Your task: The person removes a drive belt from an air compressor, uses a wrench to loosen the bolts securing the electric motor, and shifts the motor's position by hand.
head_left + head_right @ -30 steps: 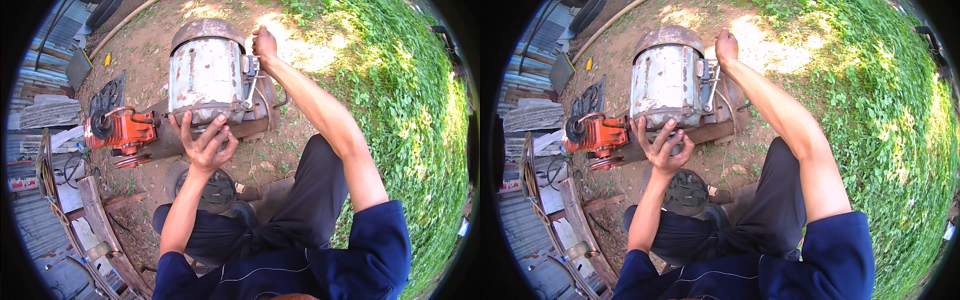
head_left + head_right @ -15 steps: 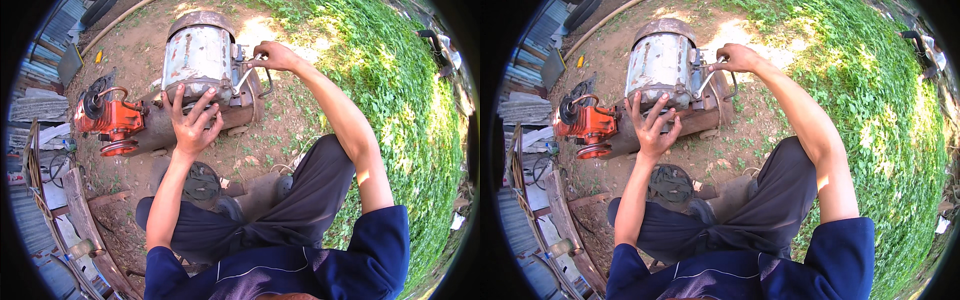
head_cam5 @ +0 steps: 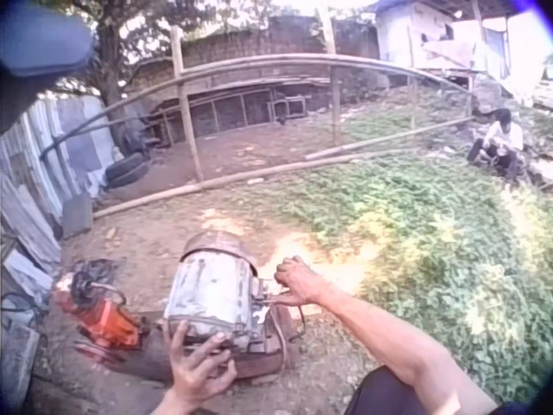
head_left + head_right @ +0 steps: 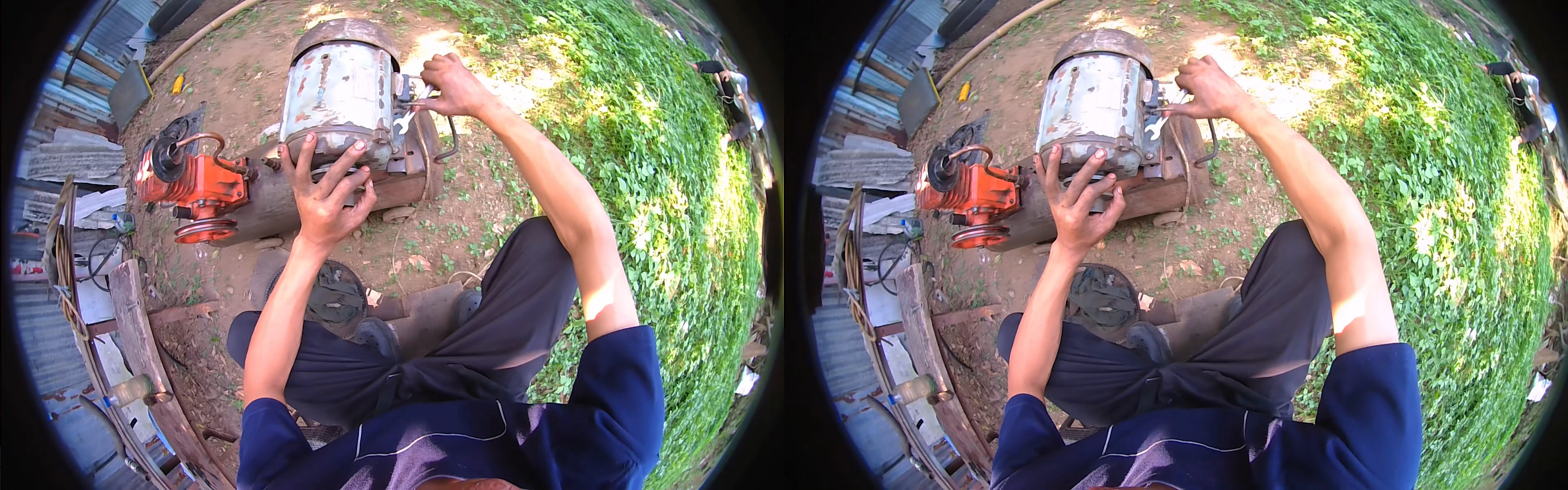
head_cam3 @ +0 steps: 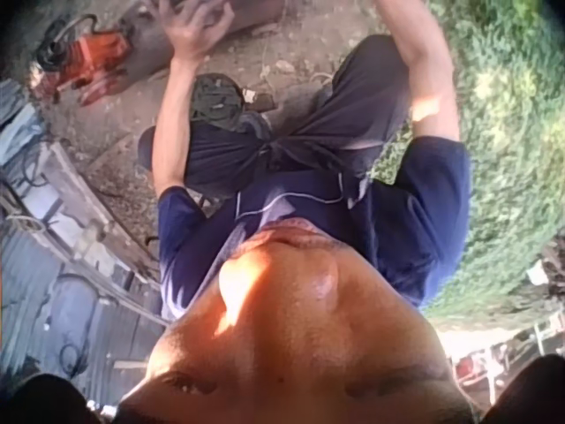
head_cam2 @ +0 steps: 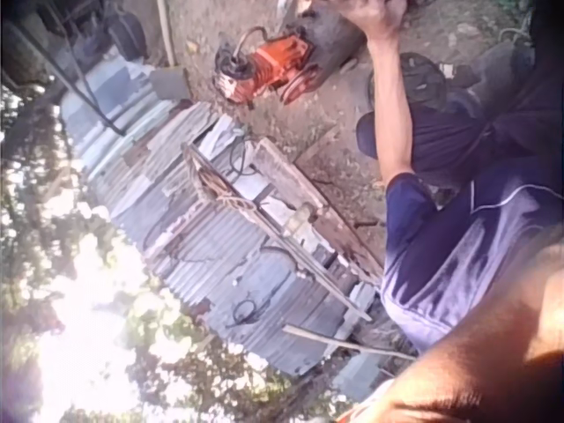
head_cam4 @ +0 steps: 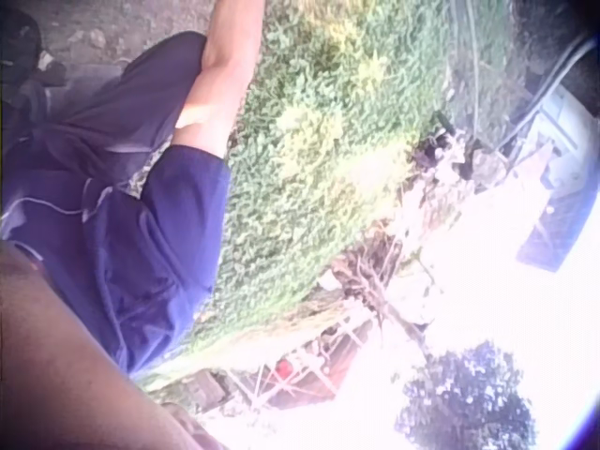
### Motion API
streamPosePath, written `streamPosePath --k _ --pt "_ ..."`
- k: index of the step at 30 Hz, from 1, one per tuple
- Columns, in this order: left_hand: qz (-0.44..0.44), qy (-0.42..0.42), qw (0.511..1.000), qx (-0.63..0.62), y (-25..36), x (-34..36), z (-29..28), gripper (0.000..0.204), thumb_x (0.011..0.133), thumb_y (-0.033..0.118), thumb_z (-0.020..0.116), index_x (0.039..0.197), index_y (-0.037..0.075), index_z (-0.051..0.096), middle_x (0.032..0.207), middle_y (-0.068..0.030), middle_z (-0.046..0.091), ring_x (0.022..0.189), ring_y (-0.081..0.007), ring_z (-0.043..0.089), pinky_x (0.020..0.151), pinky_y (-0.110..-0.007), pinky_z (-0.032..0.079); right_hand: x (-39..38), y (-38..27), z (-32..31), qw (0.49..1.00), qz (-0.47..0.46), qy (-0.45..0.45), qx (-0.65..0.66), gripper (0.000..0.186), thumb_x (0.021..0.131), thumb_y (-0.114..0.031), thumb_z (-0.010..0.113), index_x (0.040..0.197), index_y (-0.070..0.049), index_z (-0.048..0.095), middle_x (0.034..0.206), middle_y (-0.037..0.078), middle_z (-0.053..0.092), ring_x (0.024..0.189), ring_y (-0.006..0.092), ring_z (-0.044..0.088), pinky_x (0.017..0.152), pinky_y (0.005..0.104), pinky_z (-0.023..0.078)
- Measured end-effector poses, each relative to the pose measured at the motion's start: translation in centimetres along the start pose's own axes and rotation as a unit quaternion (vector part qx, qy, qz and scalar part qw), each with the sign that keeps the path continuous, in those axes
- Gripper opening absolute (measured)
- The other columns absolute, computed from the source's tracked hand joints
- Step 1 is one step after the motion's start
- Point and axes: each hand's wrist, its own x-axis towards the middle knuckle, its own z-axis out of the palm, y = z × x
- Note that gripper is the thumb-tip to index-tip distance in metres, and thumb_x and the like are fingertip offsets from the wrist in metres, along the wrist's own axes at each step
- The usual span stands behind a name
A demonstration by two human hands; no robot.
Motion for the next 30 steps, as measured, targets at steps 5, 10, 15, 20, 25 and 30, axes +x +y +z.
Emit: streamPosePath --k 5,10,15,20,25,30 --pt "-0.003 -0.010 1.000 0.003 0.0 0.0 -0.1 0.019 0.068 0.014 0.076 0.083 0.017 0.066 0.128 0.0075 0.060 0.140 -0.0361 0.028 0.116 -0.059 0.012 -2.1 0.4 -1.4 0.997 0.042 -0.063 -0.006 0.072 0.077 -0.074 0.056 0.078 -0.003 0.066 0.076 0.013 0.062 0.081 0.0306 0.060 0.081 0.0419 0.044" --pt "-0.003 -0.001 1.000 0.006 -0.1 -0.1 -0.2 0.017 0.068 0.014 0.076 0.082 0.017 0.066 0.127 0.0074 0.061 0.140 -0.0361 0.028 0.116 -0.059 0.012 -5.2 -3.0 -3.8 0.942 0.185 -0.252 0.123 0.064 0.087 -0.068 0.050 0.089 -0.006 0.066 0.074 0.017 0.065 0.073 0.0334 0.064 0.067 0.0443 0.049" --pt "0.008 0.026 1.000 0.003 -0.1 -0.1 0.3 0.017 0.069 0.013 0.075 0.082 0.017 0.065 0.125 0.0071 0.062 0.139 -0.0357 0.031 0.115 -0.060 0.014 -7.6 -5.6 -4.3 0.916 0.200 -0.236 0.257 0.045 0.098 -0.047 0.048 0.102 -0.005 0.064 0.076 0.016 0.063 0.069 0.0278 0.060 0.065 0.0424 0.046" --pt "0.013 0.045 0.999 0.006 -0.3 -0.3 0.6 0.018 0.069 0.012 0.074 0.083 0.016 0.064 0.124 0.0069 0.063 0.138 -0.0360 0.033 0.115 -0.060 0.016 -7.7 -8.3 -5.2 0.888 0.265 -0.266 0.267 0.044 0.097 -0.046 0.049 0.095 -0.006 0.066 0.077 0.018 0.064 0.074 0.0348 0.063 0.068 0.0452 0.047" --pt "0.011 0.055 0.998 0.004 -0.4 -0.3 0.7 0.018 0.068 0.012 0.073 0.083 0.016 0.064 0.123 0.0066 0.063 0.137 -0.0358 0.035 0.115 -0.059 0.017 -8.9 -9.8 -5.4 0.874 0.299 -0.268 0.272 0.044 0.095 -0.045 0.051 0.089 -0.003 0.064 0.075 0.021 0.062 0.072 0.0365 0.062 0.067 0.0467 0.046" --pt "0.007 0.056 0.998 0.009 -0.3 -0.2 0.7 0.018 0.067 0.011 0.073 0.083 0.016 0.064 0.124 0.0065 0.063 0.137 -0.0353 0.035 0.115 -0.059 0.018 -10.0 -10.5 -3.8 0.835 0.324 -0.282 0.345 0.043 0.098 -0.041 0.050 0.094 -0.001 0.061 0.067 0.017 0.060 0.060 0.0292 0.062 0.057 0.0422 0.049"
